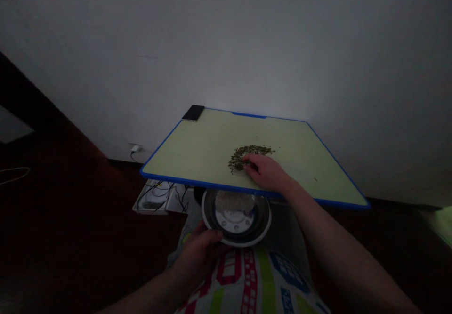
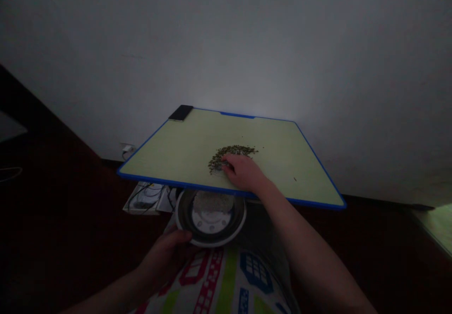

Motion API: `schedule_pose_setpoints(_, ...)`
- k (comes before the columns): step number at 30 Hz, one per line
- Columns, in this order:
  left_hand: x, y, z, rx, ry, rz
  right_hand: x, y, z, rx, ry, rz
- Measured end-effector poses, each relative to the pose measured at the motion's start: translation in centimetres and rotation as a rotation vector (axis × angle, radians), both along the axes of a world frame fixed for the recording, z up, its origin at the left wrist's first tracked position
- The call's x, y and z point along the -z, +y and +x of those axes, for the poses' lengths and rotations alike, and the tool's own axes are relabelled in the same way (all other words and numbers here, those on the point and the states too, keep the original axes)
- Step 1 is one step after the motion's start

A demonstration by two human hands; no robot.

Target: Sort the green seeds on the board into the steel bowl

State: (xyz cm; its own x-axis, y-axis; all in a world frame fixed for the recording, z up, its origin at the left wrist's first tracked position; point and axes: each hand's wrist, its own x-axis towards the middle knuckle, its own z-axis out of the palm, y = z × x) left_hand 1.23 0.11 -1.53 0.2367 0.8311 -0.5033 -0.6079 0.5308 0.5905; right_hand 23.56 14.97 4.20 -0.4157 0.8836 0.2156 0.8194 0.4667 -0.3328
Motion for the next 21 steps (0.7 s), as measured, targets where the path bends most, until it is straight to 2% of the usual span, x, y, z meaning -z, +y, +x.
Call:
schedule_pose_setpoints(6, 0.30, 0.11, -0.11, -0.013, -0.005, -0.020, -0.19, -0.19, 0.39, -0.030, -0.005, 0.006)
schedule_pose_setpoints(15, -0.29, 0.05, -0.04, 0.003, 0.033, -0.009, 0.16, 0.27, -0.42, -0.034, 0.034, 0.034)
schedule_pose_setpoints(21, 0.39, -0.04, -0.10, -0.005, 0.004, 0.003, 0.23, -0.23, 0.01, -0.010, 0.048, 0.038)
